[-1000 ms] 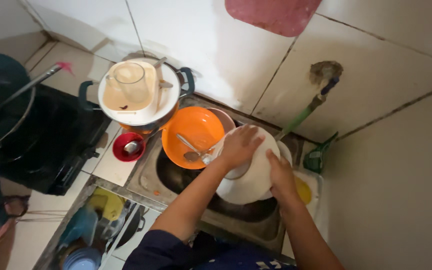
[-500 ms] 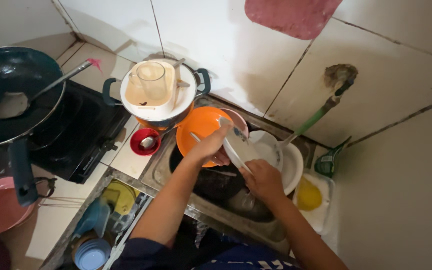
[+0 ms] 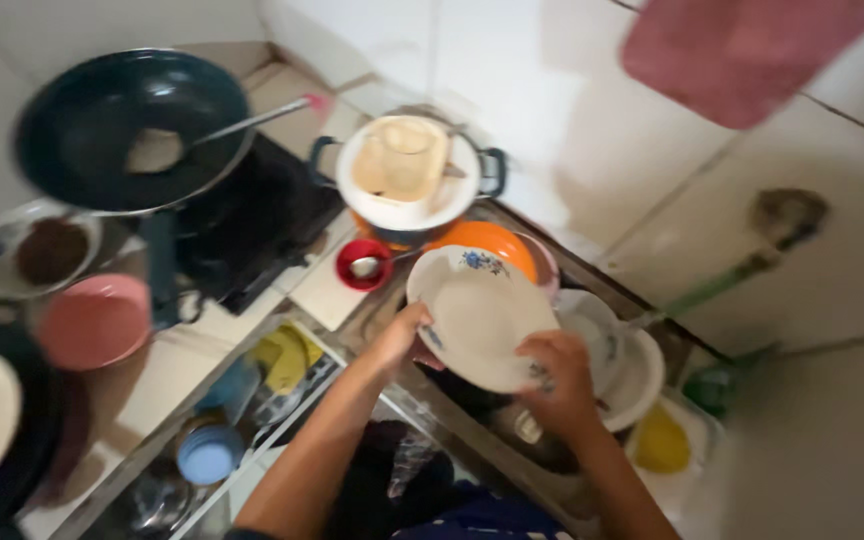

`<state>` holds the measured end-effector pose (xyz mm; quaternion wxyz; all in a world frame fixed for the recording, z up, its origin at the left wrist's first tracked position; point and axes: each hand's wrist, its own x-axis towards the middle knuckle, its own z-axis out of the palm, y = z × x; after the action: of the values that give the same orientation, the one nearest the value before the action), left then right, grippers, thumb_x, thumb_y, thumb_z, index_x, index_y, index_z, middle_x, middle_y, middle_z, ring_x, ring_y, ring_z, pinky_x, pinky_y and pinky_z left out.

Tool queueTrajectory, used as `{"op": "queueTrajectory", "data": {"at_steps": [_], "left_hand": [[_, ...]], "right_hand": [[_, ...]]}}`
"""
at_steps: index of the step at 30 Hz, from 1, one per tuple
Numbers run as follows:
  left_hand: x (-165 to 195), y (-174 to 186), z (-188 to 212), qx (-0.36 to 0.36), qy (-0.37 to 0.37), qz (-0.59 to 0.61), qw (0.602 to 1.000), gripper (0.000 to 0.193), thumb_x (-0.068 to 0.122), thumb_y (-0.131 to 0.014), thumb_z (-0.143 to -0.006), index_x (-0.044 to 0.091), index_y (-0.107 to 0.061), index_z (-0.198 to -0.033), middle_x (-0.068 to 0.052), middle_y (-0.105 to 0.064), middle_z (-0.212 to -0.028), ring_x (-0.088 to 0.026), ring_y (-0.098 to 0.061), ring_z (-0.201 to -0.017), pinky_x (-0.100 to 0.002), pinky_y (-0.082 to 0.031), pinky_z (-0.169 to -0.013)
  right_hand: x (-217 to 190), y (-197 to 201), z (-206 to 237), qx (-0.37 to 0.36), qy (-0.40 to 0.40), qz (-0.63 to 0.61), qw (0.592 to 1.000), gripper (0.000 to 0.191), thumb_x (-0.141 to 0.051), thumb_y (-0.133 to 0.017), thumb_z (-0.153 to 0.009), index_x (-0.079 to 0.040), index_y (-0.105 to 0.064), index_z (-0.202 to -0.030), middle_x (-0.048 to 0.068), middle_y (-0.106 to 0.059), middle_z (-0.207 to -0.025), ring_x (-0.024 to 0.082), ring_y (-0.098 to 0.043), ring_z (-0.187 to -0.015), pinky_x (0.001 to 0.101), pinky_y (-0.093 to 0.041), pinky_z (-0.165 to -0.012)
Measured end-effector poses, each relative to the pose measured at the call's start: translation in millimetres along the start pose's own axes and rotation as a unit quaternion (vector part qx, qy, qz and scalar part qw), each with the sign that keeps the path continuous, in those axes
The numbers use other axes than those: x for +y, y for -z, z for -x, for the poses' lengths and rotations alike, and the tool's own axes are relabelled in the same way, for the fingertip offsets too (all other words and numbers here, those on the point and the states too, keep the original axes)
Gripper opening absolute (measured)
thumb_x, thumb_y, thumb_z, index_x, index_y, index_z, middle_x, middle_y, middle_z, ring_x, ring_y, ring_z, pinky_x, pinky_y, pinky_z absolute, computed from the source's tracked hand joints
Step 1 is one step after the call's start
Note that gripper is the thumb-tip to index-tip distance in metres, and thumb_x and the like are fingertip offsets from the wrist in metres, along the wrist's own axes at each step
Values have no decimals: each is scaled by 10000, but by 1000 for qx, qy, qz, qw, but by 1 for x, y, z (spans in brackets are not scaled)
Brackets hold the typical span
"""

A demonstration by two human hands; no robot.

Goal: The person washes several dishes, bowls, and a large orange plate using a sponge in a sink, then places the items into a drying rack next to the basin.

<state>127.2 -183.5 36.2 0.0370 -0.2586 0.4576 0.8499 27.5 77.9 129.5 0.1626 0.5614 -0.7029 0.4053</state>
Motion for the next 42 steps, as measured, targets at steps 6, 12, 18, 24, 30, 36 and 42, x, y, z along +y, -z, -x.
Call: {"op": "queueTrajectory", "data": {"at_steps": [6,12,18,24,30,36,42], "left_hand": [[-35,95,96,68,-126,152,978,435,270,-525,-852,-25,-653,-1145,-152,-715,-1071,-281,-663,-1022,-421,-517,-953],[-49,169,227,185,-135,126,965,433,267,-486,-825,13,-689,-1111,-120,-739,-1048,-272,-655,-993,-398,-499,-917],[-76,220,372,337,-252,96,902,486,242,-512,-855,-45,-671,-1213,-131,-699,-1134,-238,-588,-1033,-349,-438,-910],[-57,271,452,487,-330,103,802,464,281,-496,-910,22,-608,-1278,-66,-696,-1181,-173,-612,-1073,-309,-468,-943],[-30,376,497,672,-253,-138,682,285,259,-603,-945,-20,-654,-967,-182,-681,-841,-287,-637,-769,-457,-520,-740],[-14,465,521,701,-78,-322,631,397,392,-631,-931,0,-694,-950,-244,-722,-945,-439,-676,-927,-520,-519,-807],[-13,492,515,705,24,-341,622,437,430,-609,-884,40,-705,-1057,-248,-720,-1051,-446,-683,-1011,-535,-531,-888]], "right_hand": [[11,-69,-19,-55,-493,-478,725,460,-359,-458,-1009,-119,-501,-1400,27,-653,-1241,163,-601,-1150,361,-470,-982],[-66,-157,-62,-247,-449,-494,702,464,-201,-574,-998,-4,-536,-1416,132,-694,-1234,203,-645,-1119,375,-506,-970],[-188,-245,-90,-353,-336,-528,695,482,-183,-605,-954,-31,-538,-1406,111,-752,-1102,173,-700,-972,341,-575,-854],[-271,-347,-122,-385,-311,-528,690,369,-163,-638,-986,57,-636,-1282,98,-733,-1060,147,-672,-933,299,-545,-813],[-348,-471,-172,-463,-322,-474,676,286,-167,-603,-974,-31,-616,-1225,87,-734,-1055,176,-728,-892,342,-615,-750],[-392,-554,-206,-470,-195,-374,775,307,-170,-657,-953,9,-633,-1201,102,-756,-982,170,-739,-828,324,-610,-646],[-402,-578,-208,-490,-197,-226,818,465,-242,-685,-922,-30,-576,-1322,199,-740,-890,335,-721,-740,406,-569,-632]]}}
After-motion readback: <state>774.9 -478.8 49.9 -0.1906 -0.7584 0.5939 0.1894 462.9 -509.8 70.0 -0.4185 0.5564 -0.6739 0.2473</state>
